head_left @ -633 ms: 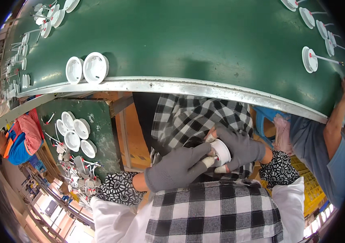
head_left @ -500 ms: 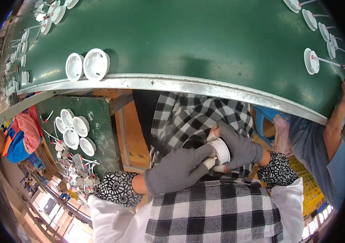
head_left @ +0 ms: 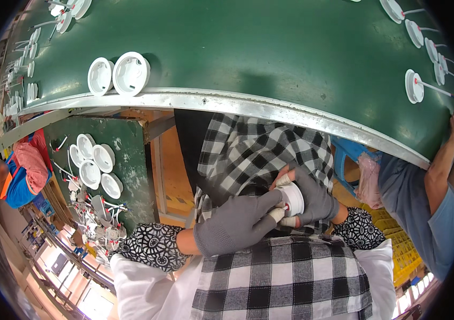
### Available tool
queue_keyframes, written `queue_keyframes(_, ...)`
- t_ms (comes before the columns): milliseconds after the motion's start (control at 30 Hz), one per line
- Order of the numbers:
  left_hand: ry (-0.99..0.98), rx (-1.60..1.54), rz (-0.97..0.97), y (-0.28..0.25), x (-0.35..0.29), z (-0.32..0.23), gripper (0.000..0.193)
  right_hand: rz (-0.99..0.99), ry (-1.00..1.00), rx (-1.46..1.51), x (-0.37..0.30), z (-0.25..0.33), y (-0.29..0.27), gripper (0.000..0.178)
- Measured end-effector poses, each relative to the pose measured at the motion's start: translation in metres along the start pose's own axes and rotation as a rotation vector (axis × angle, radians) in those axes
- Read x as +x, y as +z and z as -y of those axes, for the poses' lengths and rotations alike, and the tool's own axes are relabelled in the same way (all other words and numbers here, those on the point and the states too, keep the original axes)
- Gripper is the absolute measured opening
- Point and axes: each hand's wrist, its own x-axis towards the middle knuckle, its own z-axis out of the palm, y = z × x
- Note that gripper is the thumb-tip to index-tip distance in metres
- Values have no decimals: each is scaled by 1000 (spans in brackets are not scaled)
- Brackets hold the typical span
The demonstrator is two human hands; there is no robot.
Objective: The person assembles light fixtures by threading the wires of LED circuit boards through round plastic casings, pressing the boards into the casings, and placing the assembled units onto the conveyor belt.
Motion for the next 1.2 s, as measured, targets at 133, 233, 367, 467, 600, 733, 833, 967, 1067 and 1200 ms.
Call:
queue_keyframes(133, -64, -3, 50, 0, -1, 2, 23, 3, -8, -52, -3, -1, -2, 68)
queue_keyframes(233, 33, -109, -48, 9, -2, 13, 19, 17, -31, -164, -3, 1, -2, 66)
queue_keyframes(367, 109, -102, -39, 14, 2, 30, 15, -62, 7, -71, -11, -5, 6, 63)
queue_keyframes(467, 178, -80, 9, 16, 5, 41, 12, -77, 6, -94, -14, -7, 8, 62)
queue_keyframes(600, 244, -81, -9, 20, 10, 57, 13, -92, 16, -137, -12, -7, 8, 62)
queue_keyframes(733, 306, 16, -8, 22, 13, 62, 12, -107, 12, -120, -15, -11, 8, 61)
queue_keyframes(833, 363, 149, -37, 21, 13, 63, 15, -131, 38, -73, -13, -14, 8, 61)
queue_keyframes(967, 438, 351, -100, 27, 10, 61, 24, -155, 39, -46, -18, -14, 9, 60)
queue_keyframes(1067, 432, 331, -94, 17, 12, 55, 31, -185, 33, -77, -15, -8, 8, 61)
queue_keyframes(1200, 360, 811, -293, -7, 9, 28, 51, -199, 250, -98, 4, 21, 3, 67)
